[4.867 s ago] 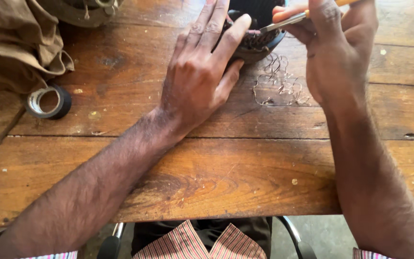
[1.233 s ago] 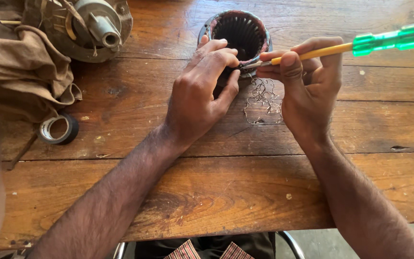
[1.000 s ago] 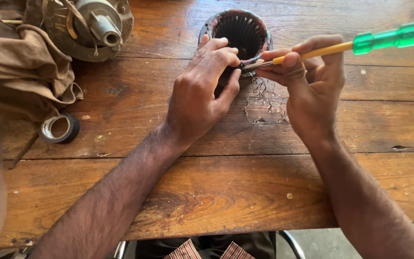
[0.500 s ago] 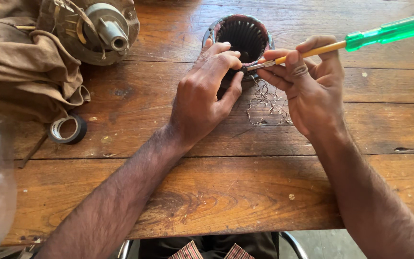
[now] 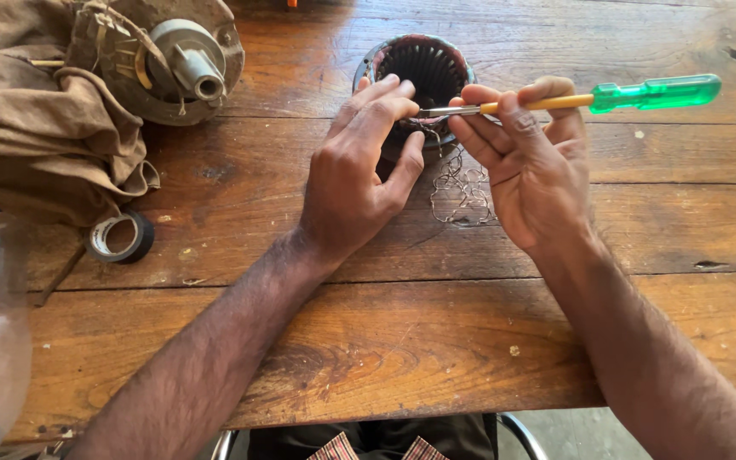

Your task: The person removes old copper winding wire from an electric motor stator on a wooden workbench. They pull and untangle wire from the stator slots by hand, gather the loose wire, and use a screwdriver to pry wire out of the slots.

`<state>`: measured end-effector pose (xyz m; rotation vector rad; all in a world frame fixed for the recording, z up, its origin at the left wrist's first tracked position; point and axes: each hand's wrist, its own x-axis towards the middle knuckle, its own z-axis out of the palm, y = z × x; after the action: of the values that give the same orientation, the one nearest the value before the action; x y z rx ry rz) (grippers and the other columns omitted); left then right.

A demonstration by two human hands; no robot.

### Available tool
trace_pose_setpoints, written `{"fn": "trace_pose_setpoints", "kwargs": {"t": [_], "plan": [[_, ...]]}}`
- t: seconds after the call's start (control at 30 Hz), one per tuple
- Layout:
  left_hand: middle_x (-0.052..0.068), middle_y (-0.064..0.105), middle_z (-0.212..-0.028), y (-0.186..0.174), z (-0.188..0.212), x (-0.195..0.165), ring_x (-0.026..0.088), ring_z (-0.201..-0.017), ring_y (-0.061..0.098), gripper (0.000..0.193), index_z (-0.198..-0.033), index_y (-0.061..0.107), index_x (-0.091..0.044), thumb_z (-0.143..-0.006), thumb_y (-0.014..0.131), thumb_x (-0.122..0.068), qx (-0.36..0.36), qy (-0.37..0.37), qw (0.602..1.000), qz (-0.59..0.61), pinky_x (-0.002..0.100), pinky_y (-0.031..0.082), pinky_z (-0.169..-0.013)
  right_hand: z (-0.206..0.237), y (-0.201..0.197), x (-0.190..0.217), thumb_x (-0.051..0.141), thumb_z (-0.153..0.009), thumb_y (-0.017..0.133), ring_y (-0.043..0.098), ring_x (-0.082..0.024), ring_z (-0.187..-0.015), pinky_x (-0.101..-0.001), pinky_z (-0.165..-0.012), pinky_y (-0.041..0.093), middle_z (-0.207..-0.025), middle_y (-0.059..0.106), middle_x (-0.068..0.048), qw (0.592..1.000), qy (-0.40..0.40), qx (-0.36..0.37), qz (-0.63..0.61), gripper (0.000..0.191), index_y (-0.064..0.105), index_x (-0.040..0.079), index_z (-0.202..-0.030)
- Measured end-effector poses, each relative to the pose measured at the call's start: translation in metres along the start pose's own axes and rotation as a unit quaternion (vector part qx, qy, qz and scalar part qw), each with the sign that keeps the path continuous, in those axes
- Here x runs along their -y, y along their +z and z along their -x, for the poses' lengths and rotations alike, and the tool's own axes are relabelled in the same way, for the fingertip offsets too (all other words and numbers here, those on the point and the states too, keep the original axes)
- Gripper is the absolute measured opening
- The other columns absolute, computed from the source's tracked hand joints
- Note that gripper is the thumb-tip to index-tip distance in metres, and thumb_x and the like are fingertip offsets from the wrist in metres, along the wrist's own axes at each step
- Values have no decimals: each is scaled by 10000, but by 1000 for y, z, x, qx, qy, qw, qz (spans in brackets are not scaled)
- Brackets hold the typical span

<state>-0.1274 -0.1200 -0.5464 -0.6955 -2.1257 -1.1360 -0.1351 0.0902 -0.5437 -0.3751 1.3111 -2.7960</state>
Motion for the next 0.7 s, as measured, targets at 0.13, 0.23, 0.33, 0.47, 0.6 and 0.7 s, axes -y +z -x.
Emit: {"fn": "trace_pose_setpoints", "kwargs": {"t": [0.13,0.23,0.33,0.47,0.6,0.7], "plan": [[216,659,-1358,5,-2,-4,364,-1396,561,195,-1178,662,-26,-1020,725,-123,-11,0,1000,-24,500,406,-1242,0,0,-1,80,-1129,552,702,-352,-1218,-461,-1099,610,-1290,677,-245,999,10,-20,-24,105,484,88,-1208],[173,652,-1350,8,-5,-9,340,-1358,549,147,-1109,704,-43,-999,734,-136,-37,-33,999,-21,477,431,-1188,-2,-1,0,59,-1138,547,701,-344,-1193,-458,-1062,604,-1271,674,-252,998,26,-45,-22,90,493,88,-1204],[145,623,-1323,10,-6,-13,308,-1285,526,117,-1034,737,-57,-954,731,-142,-68,-65,996,3,441,448,-1113,-5,-2,3,51,-1114,532,719,-328,-1155,-468,-1039,625,-1223,688,-248,1000,13,-28,1,107,480,114,-1184],[93,633,-1239,9,-6,-14,274,-1212,533,93,-1002,736,-62,-975,729,-151,-63,-80,995,-11,422,404,-1066,-6,-3,7,19,-1129,514,723,-341,-1154,-483,-1058,622,-1217,697,-266,998,-24,6,53,125,463,104,-1206],[48,629,-1141,9,-5,-17,227,-1153,519,125,-971,717,-76,-1001,715,-198,-34,-125,992,-4,396,381,-1073,-7,-4,9,23,-1126,508,730,-339,-1158,-470,-1057,628,-1198,703,-258,998,-33,13,56,137,444,98,-1222],[103,551,-1180,8,-6,-20,268,-1176,443,154,-921,714,-73,-965,713,-221,16,-123,992,-37,450,326,-1038,-9,-4,11,57,-1114,518,745,-327,-1093,-455,-995,642,-1149,714,-251,998,-32,-6,57,162,449,85,-1258]]}}
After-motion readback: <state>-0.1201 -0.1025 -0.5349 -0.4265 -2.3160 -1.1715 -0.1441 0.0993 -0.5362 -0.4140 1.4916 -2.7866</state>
